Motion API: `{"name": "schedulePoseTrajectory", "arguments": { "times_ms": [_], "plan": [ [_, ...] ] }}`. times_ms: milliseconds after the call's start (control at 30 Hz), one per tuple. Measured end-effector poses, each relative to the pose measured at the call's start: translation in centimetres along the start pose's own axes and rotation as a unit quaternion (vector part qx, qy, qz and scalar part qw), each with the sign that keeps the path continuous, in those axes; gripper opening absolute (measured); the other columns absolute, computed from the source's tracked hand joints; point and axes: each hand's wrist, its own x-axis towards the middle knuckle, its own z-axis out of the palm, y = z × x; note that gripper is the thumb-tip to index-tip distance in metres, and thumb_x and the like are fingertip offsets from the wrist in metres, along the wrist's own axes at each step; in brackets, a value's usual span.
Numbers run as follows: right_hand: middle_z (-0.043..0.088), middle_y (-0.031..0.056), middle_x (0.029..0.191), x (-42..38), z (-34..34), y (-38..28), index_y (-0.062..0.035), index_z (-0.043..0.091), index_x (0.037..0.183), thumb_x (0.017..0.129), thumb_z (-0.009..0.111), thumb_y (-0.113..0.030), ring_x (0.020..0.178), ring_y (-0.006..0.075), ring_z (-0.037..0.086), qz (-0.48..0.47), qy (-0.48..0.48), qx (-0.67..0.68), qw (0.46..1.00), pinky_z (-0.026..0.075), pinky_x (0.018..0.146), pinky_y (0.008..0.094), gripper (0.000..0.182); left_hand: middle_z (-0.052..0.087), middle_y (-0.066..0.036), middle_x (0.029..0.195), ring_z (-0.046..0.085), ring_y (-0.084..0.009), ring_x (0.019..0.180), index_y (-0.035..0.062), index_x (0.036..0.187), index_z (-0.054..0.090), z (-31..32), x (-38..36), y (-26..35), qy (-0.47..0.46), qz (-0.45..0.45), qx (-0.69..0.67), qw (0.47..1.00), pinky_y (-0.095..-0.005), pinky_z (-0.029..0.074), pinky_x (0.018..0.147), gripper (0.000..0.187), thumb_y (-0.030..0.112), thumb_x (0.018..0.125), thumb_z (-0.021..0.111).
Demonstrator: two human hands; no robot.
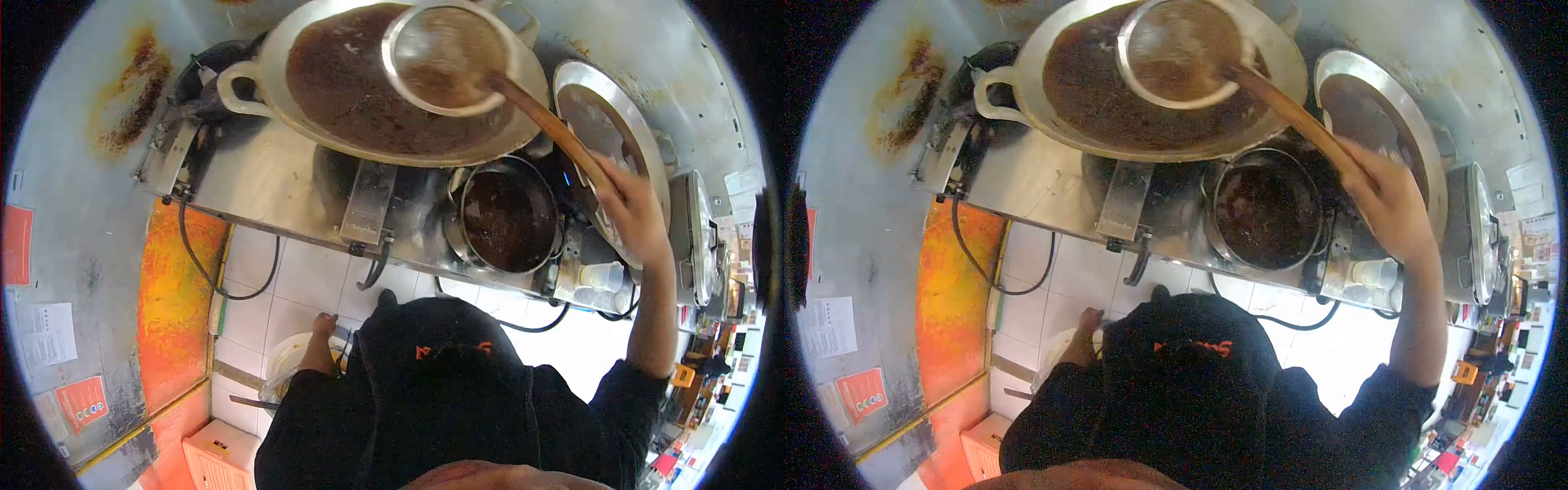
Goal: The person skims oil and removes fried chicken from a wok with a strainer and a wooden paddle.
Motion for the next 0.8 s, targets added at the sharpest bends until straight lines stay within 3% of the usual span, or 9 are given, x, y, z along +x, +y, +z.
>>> {"name": "schedulePoseTrajectory", "arguments": {
  "times_ms": [67, 133, 200, 267, 367, 433, 533, 700, 800],
  "plan": [
    [0.058, 0.0115, 0.077, -5.2, 0.4, 4.6, 0.0009, 0.049, 0.122, 0.081, 0.054, -0.009, 0.067, 0.0126, 0.052, -0.082, 0.097, -0.082, 0.988, 0.043, 0.065, 0.0278, 0.043, 0.062, -0.021, 0.096, 0.058, -0.0333, 0.095, 0.0015, 0.093, 0.061, -1.7, -1.5, 2.3, 0.002, -0.050, -0.033, 0.998, -0.0409, 0.044, 0.086, 0.043, 0.041, 0.076, 0.058],
    [0.063, 0.0184, 0.088, -9.8, 0.7, 4.6, 0.0023, 0.049, 0.121, 0.079, 0.054, -0.006, 0.073, 0.0167, 0.060, 0.078, 0.095, -0.105, 0.987, 0.046, 0.069, 0.0284, 0.043, 0.062, -0.022, 0.095, 0.059, -0.0328, 0.095, 0.0026, 0.094, 0.061, -1.8, -1.1, 2.8, 0.005, -0.103, -0.062, 0.993, -0.0416, 0.045, 0.086, 0.040, 0.039, 0.079, 0.056],
    [0.062, 0.0225, 0.096, -13.7, 2.3, 6.3, 0.0015, 0.051, 0.121, 0.078, 0.054, -0.004, 0.078, 0.0200, 0.063, 0.123, 0.121, -0.080, 0.982, 0.047, 0.072, 0.0302, 0.043, 0.062, -0.022, 0.092, 0.059, -0.0324, 0.092, 0.0055, 0.097, 0.061, -0.2, 1.5, -0.5, 0.017, 0.153, 0.217, 0.964, -0.0430, 0.045, 0.085, 0.034, 0.035, 0.085, 0.048],
    [0.062, 0.0209, 0.092, -16.6, 5.1, 8.5, 0.0030, 0.052, 0.118, 0.078, 0.054, -0.001, 0.074, 0.0242, 0.063, 0.085, 0.144, -0.129, 0.977, 0.048, 0.067, 0.0311, 0.040, 0.062, -0.021, 0.090, 0.060, -0.0317, 0.090, 0.0070, 0.098, 0.061, -5.6, -1.9, 5.7, -0.061, 0.079, 0.162, 0.982, -0.0434, 0.045, 0.084, 0.034, 0.033, 0.089, 0.041],
    [0.061, 0.0181, 0.083, -18.7, 10.2, 10.3, -0.0013, 0.055, 0.114, 0.077, 0.056, 0.002, 0.069, 0.0278, 0.062, 0.072, 0.175, -0.107, 0.976, 0.048, 0.062, 0.0322, 0.037, 0.063, -0.020, 0.090, 0.060, -0.0324, 0.087, 0.0063, 0.094, 0.061, -4.3, 1.3, 3.7, -0.026, 0.203, 0.296, 0.933, -0.0427, 0.046, 0.083, 0.034, 0.036, 0.086, 0.047],
    [0.056, 0.0139, 0.072, -18.7, 12.8, 10.9, -0.0076, 0.056, 0.115, 0.078, 0.056, 0.001, 0.062, 0.0277, 0.059, 0.136, 0.144, -0.086, 0.976, 0.046, 0.056, 0.0355, 0.038, 0.063, -0.018, 0.089, 0.060, -0.0324, 0.087, 0.0051, 0.091, 0.061, -5.5, 1.0, 6.4, 0.059, -0.031, 0.030, 0.997, -0.0406, 0.047, 0.081, 0.036, 0.039, 0.081, 0.056],
    [0.055, 0.0105, 0.071, -18.8, 14.9, 12.4, -0.0104, 0.055, 0.116, 0.080, 0.056, -0.004, 0.059, 0.0265, 0.058, 0.138, 0.080, -0.203, 0.966, 0.047, 0.053, 0.0375, 0.037, 0.064, -0.017, 0.089, 0.060, -0.0324, 0.088, 0.0040, 0.090, 0.060, -6.0, 2.4, 6.9, 0.032, -0.022, -0.044, 0.998, -0.0387, 0.047, 0.081, 0.040, 0.041, 0.075, 0.063],
    [0.056, 0.0110, 0.071, -19.2, 15.8, 13.3, -0.0095, 0.054, 0.118, 0.081, 0.055, -0.006, 0.058, 0.0267, 0.058, 0.167, 0.100, -0.148, 0.970, 0.047, 0.052, 0.0370, 0.037, 0.064, -0.016, 0.088, 0.060, -0.0316, 0.088, 0.0030, 0.087, 0.059, -5.9, 4.3, 7.2, 0.029, -0.022, -0.057, 0.998, -0.0388, 0.046, 0.081, 0.039, 0.040, 0.076, 0.063],
    [0.053, 0.0098, 0.065, -19.4, 15.8, 13.2, -0.0039, 0.051, 0.120, 0.083, 0.052, -0.005, 0.055, 0.0226, 0.055, 0.206, 0.101, -0.075, 0.970, 0.045, 0.052, 0.0343, 0.037, 0.064, -0.016, 0.089, 0.060, -0.0316, 0.089, 0.0027, 0.087, 0.059, -4.5, 5.9, 4.6, 0.045, 0.135, 0.067, 0.987, -0.0387, 0.046, 0.081, 0.038, 0.039, 0.076, 0.063]
  ]
}}
